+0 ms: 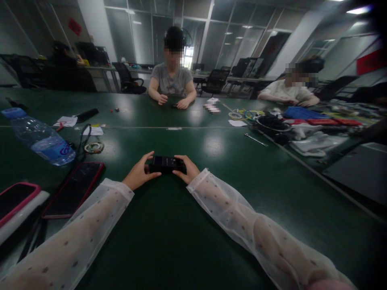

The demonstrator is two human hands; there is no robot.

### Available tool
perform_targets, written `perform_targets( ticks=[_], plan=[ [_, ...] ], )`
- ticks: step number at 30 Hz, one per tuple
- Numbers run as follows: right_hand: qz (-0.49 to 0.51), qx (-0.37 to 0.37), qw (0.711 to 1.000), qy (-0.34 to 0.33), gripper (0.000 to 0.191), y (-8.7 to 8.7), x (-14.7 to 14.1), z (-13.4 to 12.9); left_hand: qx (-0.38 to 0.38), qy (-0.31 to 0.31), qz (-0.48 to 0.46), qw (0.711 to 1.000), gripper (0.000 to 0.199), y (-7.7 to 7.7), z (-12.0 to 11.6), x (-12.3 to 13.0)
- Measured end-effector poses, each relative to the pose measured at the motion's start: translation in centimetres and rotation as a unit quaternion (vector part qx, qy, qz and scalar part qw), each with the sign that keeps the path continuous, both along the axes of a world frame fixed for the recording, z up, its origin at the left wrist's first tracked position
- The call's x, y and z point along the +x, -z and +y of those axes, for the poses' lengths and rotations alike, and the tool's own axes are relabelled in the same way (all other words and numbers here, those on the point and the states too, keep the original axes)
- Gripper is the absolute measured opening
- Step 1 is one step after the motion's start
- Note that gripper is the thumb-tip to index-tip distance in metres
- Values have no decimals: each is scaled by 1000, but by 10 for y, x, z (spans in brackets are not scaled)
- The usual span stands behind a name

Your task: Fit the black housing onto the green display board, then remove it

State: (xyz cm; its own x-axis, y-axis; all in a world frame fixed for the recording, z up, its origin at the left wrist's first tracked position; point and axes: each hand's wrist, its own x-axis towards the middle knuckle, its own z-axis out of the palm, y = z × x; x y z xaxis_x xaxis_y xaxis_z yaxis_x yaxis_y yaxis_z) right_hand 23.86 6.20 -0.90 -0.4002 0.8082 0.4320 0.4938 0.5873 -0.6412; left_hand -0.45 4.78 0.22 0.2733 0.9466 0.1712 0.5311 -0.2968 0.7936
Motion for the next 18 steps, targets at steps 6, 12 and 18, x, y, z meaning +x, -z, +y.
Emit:
perform_targets(
  ticks=[6,12,18],
  plan=[
    [-17,-23,1000,0,59,3,1,4,2,19,7,1000,66,-2,0,0],
    [-15,-57,998,8,58,1,1,4,-6,28,-8,1000,60,-3,0,-1],
    [-11,-66,998,13,58,0,0,3,-5,27,1,1000,57,-4,1,-1]
  ],
)
